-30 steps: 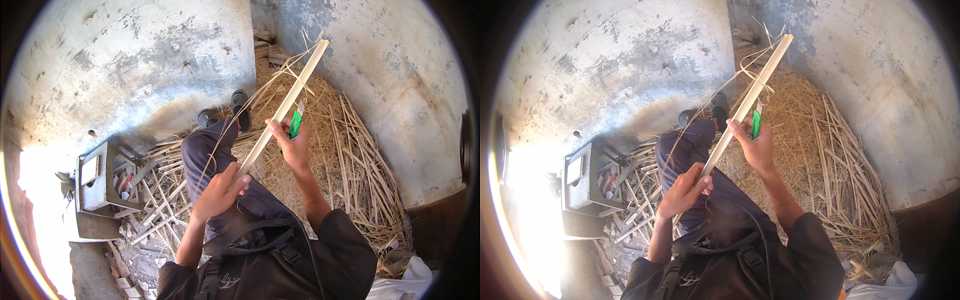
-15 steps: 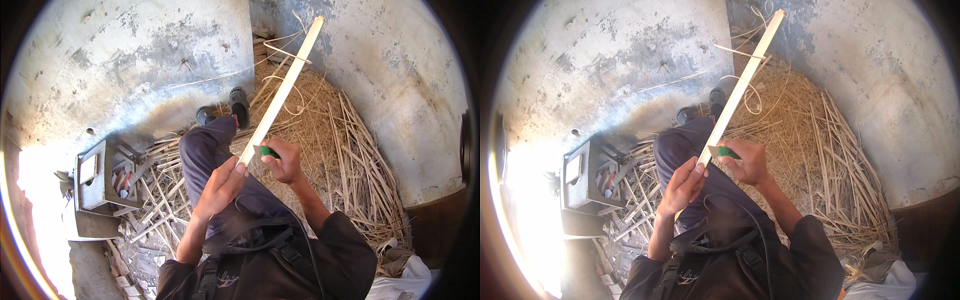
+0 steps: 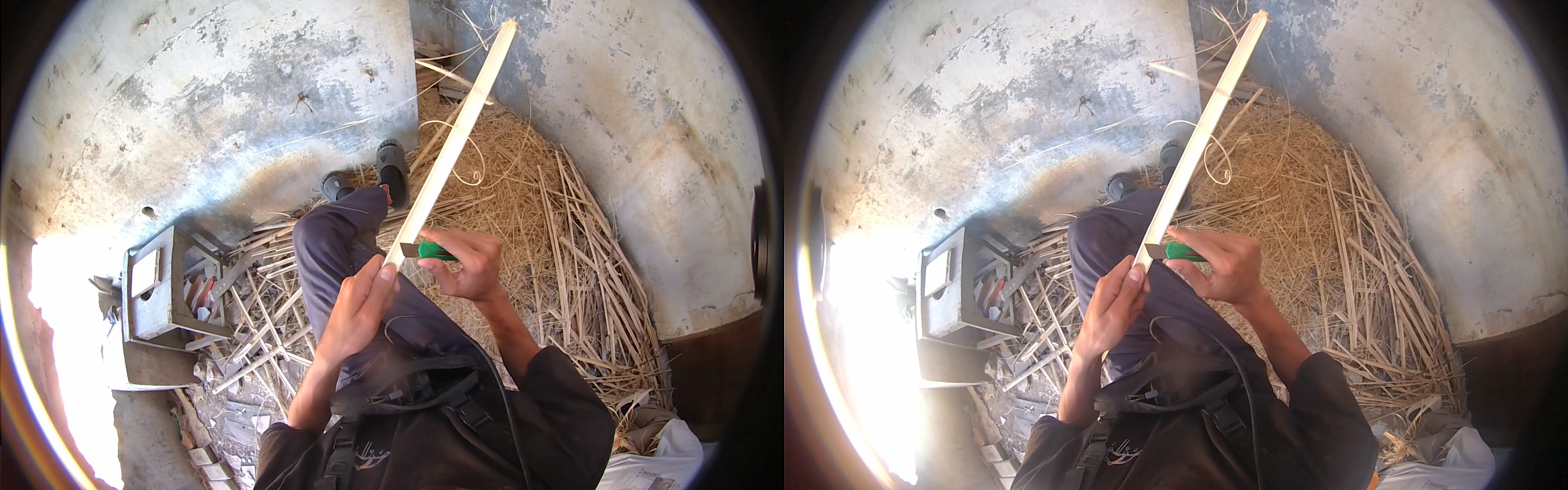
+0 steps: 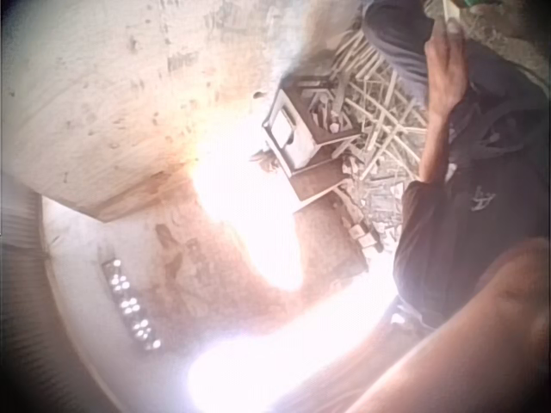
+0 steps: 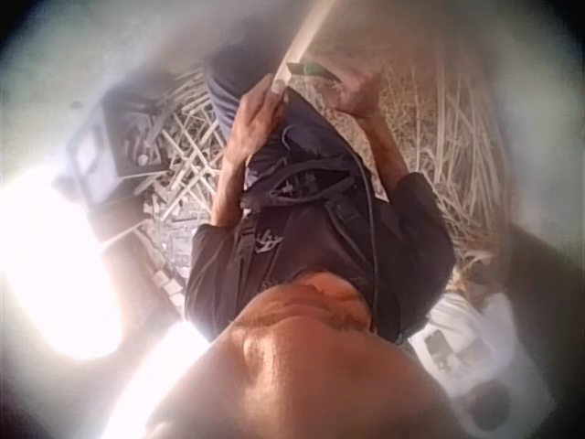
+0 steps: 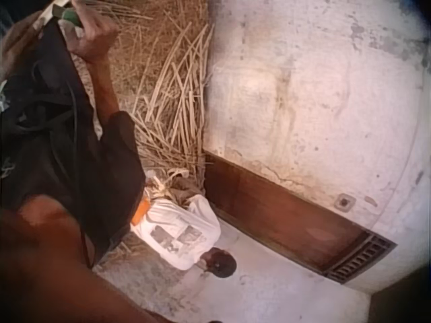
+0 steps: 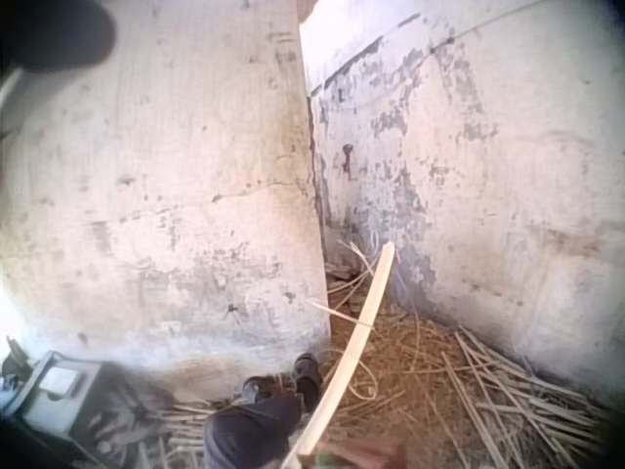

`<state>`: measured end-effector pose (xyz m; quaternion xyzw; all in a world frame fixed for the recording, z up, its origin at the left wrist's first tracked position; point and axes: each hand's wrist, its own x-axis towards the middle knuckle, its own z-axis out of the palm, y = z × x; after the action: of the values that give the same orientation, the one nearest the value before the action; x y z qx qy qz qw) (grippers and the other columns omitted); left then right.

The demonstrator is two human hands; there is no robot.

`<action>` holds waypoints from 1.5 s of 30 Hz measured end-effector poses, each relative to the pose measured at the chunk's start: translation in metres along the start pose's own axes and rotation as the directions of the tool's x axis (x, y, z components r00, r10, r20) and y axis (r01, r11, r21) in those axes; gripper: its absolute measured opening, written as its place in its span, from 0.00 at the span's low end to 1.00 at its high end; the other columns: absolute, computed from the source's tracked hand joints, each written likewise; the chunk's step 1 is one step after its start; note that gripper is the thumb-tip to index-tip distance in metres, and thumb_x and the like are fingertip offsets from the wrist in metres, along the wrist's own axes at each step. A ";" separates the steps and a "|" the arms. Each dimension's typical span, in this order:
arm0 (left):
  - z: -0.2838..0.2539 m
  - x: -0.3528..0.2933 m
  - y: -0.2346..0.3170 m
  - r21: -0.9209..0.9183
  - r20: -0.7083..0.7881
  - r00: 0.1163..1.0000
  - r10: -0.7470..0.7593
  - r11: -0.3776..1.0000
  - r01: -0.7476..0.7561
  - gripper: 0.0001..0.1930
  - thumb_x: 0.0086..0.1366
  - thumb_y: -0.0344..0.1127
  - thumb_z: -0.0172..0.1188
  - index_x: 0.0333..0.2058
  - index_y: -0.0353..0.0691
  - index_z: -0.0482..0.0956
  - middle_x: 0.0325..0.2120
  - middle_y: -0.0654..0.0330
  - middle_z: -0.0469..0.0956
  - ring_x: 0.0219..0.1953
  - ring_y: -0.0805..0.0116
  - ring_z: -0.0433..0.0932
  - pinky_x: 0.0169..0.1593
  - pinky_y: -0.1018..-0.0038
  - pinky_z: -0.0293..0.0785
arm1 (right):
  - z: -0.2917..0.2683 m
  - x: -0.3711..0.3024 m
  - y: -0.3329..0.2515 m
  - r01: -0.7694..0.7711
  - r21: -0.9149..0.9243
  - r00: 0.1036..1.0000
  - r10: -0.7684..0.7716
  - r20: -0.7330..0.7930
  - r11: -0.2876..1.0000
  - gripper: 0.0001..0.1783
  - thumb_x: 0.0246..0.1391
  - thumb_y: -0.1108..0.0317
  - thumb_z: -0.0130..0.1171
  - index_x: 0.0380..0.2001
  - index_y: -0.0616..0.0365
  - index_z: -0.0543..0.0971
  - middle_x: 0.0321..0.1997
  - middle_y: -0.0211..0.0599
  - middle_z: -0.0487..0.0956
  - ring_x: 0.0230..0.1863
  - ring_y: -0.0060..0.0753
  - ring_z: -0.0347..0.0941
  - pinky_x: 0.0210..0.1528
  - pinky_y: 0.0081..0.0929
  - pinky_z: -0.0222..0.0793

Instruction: The person sits on the floor and uses a green utility knife to shave thin strips from a long bamboo pole. They hold the pole with one hand and draw the knife along its length to remove the outer layer, creating continuous curls of bamboo.

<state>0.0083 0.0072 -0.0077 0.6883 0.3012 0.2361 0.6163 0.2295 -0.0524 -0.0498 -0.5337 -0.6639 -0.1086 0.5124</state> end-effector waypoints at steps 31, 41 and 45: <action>-0.003 -0.007 -0.005 0.291 -0.112 0.984 0.140 0.951 -0.102 0.14 0.83 0.37 0.46 0.37 0.33 0.71 0.17 0.51 0.69 0.18 0.56 0.72 0.29 0.64 0.66 | 0.004 0.006 0.012 -0.031 -0.111 0.998 0.023 -0.065 0.993 0.21 0.58 0.48 0.73 0.47 0.51 0.90 0.31 0.29 0.89 0.26 0.30 0.85 0.26 0.27 0.75; -0.004 -0.014 -0.008 0.329 -0.150 0.981 0.120 0.942 -0.065 0.14 0.82 0.37 0.47 0.37 0.33 0.69 0.20 0.44 0.74 0.24 0.41 0.78 0.31 0.58 0.70 | -0.004 0.017 0.017 -0.038 -0.091 0.999 0.036 -0.031 0.995 0.18 0.58 0.54 0.73 0.45 0.56 0.90 0.35 0.38 0.90 0.30 0.33 0.88 0.30 0.27 0.80; -0.006 -0.022 -0.018 0.362 -0.156 0.983 0.101 0.931 -0.038 0.15 0.83 0.38 0.47 0.37 0.33 0.69 0.20 0.45 0.74 0.24 0.42 0.78 0.32 0.58 0.70 | 0.000 0.020 0.040 -0.083 -0.080 0.990 0.073 -0.120 0.993 0.19 0.61 0.50 0.71 0.46 0.53 0.90 0.33 0.34 0.90 0.27 0.27 0.86 0.24 0.24 0.76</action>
<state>-0.0136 -0.0037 -0.0233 0.7763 0.3663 0.2575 0.4436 0.2647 -0.0244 -0.0504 -0.5735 -0.6061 -0.1475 0.5309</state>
